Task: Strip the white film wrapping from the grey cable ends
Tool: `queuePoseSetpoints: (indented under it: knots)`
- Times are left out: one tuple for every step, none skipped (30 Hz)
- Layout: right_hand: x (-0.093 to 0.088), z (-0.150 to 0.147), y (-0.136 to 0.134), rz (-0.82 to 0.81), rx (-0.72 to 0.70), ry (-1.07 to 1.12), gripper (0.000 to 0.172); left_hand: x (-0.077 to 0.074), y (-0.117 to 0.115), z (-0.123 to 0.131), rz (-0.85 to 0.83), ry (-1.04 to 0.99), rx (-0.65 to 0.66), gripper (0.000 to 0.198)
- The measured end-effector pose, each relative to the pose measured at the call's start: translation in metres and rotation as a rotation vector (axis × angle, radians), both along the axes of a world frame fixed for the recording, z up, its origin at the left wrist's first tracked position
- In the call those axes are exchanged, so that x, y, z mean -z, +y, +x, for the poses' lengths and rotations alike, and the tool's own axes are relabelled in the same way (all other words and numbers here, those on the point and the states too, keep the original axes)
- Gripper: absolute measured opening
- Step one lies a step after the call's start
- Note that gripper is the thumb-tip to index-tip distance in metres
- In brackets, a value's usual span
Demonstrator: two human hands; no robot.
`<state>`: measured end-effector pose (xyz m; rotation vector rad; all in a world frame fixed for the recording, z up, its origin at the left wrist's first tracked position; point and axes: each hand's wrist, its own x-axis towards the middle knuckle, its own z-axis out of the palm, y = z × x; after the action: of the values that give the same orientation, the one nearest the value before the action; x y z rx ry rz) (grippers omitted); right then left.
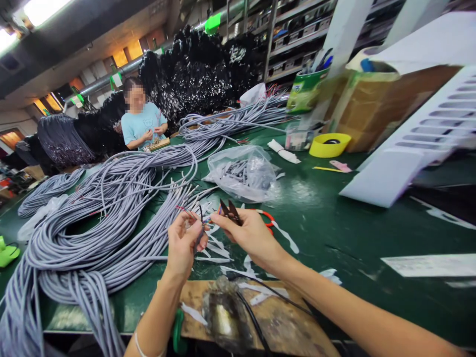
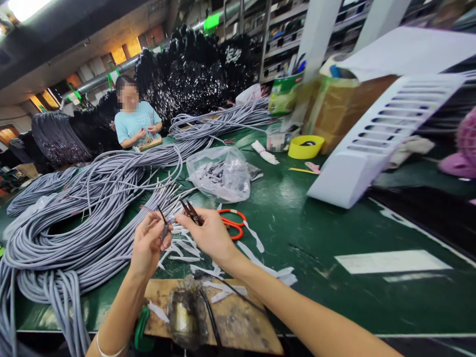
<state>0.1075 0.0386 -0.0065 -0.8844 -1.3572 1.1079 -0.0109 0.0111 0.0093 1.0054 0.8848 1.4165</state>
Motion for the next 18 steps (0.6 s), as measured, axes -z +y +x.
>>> queuePoseSetpoints:
  knots:
    - [0.001, 0.001, 0.002, -0.019, 0.009, 0.004, 0.046, 0.001, 0.001, -0.001, 0.005, 0.016, 0.020, 0.034]
    - [0.001, 0.004, 0.005, -0.031, 0.029, 0.000, 0.046, 0.002, 0.001, -0.001, 0.008, 0.034, 0.036, 0.033]
    - [0.001, 0.007, 0.008, -0.034, 0.058, -0.019, 0.046, 0.003, 0.002, -0.002, 0.009, 0.052, 0.047, 0.032]
    - [0.001, 0.012, 0.012, -0.019, 0.096, -0.064, 0.045, 0.004, 0.004, -0.003, 0.012, 0.069, 0.050, 0.030]
    - [0.001, 0.018, 0.016, 0.014, 0.139, -0.143, 0.043, 0.005, 0.004, -0.004, 0.019, 0.090, 0.050, 0.029]
    - [-0.001, 0.024, 0.019, 0.062, 0.176, -0.257, 0.040, 0.006, 0.005, -0.004, 0.033, 0.112, 0.040, 0.028]
    - [-0.002, 0.031, 0.022, 0.118, 0.182, -0.399, 0.036, 0.007, 0.006, -0.005, 0.054, 0.140, 0.022, 0.027]
    - [-0.004, 0.037, 0.024, 0.176, 0.135, -0.553, 0.031, 0.007, 0.006, -0.006, 0.077, 0.172, -0.003, 0.026]
    - [-0.006, 0.042, 0.026, 0.231, 0.040, -0.705, 0.027, 0.007, 0.006, -0.006, 0.099, 0.207, -0.027, 0.025]
    - [-0.007, 0.047, 0.028, 0.266, -0.067, -0.851, 0.023, 0.006, 0.006, -0.007, 0.115, 0.241, -0.046, 0.024]
    - [-0.008, 0.050, 0.030, 0.276, -0.154, -0.980, 0.022, 0.006, 0.006, -0.007, 0.128, 0.270, -0.058, 0.024]
    - [-0.008, 0.053, 0.032, 0.263, -0.195, -1.090, 0.021, 0.006, 0.006, -0.007, 0.140, 0.292, -0.066, 0.024]
    - [-0.006, 0.054, 0.035, 0.233, -0.181, -1.183, 0.021, 0.006, 0.005, -0.007, 0.155, 0.305, -0.075, 0.023]
    - [-0.004, 0.055, 0.038, 0.188, -0.120, -1.259, 0.021, 0.006, 0.005, -0.007, 0.173, 0.312, -0.086, 0.023]
    - [-0.001, 0.055, 0.040, 0.133, -0.048, -1.315, 0.020, 0.007, 0.005, -0.006, 0.191, 0.317, -0.100, 0.023]
    - [0.002, 0.055, 0.043, 0.081, 0.007, -1.350, 0.019, 0.009, 0.006, -0.007, 0.207, 0.326, -0.116, 0.022]
    - [0.005, 0.054, 0.045, 0.040, 0.037, -1.374, 0.019, 0.010, 0.006, -0.007, 0.221, 0.341, -0.132, 0.021]
    - [0.007, 0.053, 0.047, 0.006, 0.052, -1.396, 0.019, 0.011, 0.005, -0.007, 0.233, 0.362, -0.143, 0.020]
